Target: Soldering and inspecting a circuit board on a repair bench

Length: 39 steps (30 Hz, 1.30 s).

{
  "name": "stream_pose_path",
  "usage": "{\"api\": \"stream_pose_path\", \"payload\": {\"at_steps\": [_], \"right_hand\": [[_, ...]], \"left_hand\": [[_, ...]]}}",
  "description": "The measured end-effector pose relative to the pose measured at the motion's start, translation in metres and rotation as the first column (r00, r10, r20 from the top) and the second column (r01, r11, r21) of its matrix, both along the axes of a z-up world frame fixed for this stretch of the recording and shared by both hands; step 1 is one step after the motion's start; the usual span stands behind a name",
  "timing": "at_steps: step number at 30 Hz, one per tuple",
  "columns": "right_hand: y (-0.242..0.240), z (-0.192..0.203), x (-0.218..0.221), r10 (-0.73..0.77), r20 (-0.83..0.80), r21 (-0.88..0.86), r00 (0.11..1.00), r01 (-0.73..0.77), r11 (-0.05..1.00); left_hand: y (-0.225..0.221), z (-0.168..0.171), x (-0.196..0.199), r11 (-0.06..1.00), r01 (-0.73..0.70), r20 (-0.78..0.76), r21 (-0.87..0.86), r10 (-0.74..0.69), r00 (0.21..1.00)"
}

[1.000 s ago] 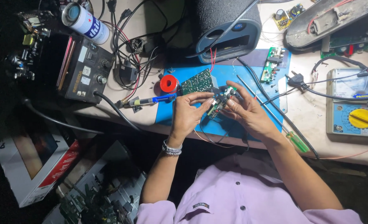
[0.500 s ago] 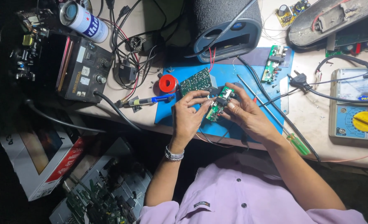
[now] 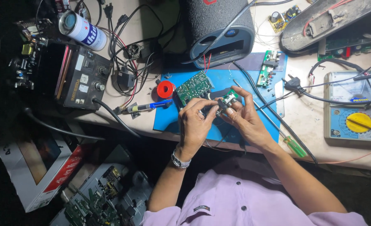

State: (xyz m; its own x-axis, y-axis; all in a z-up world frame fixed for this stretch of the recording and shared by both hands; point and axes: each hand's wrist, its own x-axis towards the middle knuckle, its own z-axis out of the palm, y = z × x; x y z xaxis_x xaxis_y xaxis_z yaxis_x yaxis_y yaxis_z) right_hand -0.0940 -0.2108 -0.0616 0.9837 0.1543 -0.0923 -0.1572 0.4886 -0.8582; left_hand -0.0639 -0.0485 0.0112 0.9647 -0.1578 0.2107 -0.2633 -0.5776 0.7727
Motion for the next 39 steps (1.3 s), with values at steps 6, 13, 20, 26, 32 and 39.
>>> {"api": "stream_pose_path", "payload": {"at_steps": [6, 13, 20, 26, 32, 39], "right_hand": [[0.001, 0.011, -0.003, -0.079, 0.116, -0.021, 0.990, 0.082, 0.996], [0.001, 0.013, -0.005, -0.082, 0.213, -0.149, 0.974, 0.116, 0.982], [0.000, -0.015, -0.004, -0.082, 0.283, -0.209, 0.956, 0.145, 0.967], [0.001, 0.025, -0.008, -0.089, 0.262, -0.122, 0.961, 0.125, 0.985], [-0.001, 0.018, -0.009, -0.110, 0.089, 0.014, 0.990, 0.109, 0.994], [-0.007, -0.005, 0.000, -0.113, -0.002, 0.170, 0.994, 0.112, 0.979]], "left_hand": [[-0.003, -0.005, 0.010, 0.999, 0.024, 0.004, 0.034, -0.024, 1.000], [-0.002, 0.005, 0.016, 0.992, 0.079, 0.036, 0.094, -0.083, 0.996], [-0.009, 0.010, 0.010, 0.971, 0.133, 0.136, 0.201, -0.162, 0.977], [-0.005, 0.003, 0.014, 0.986, 0.123, 0.114, 0.111, -0.136, 0.984], [0.061, 0.013, -0.006, 0.948, -0.285, 0.078, 0.139, 0.276, 0.958], [0.085, 0.020, -0.021, 0.616, -0.642, 0.480, 0.456, 0.437, 0.760]]}}
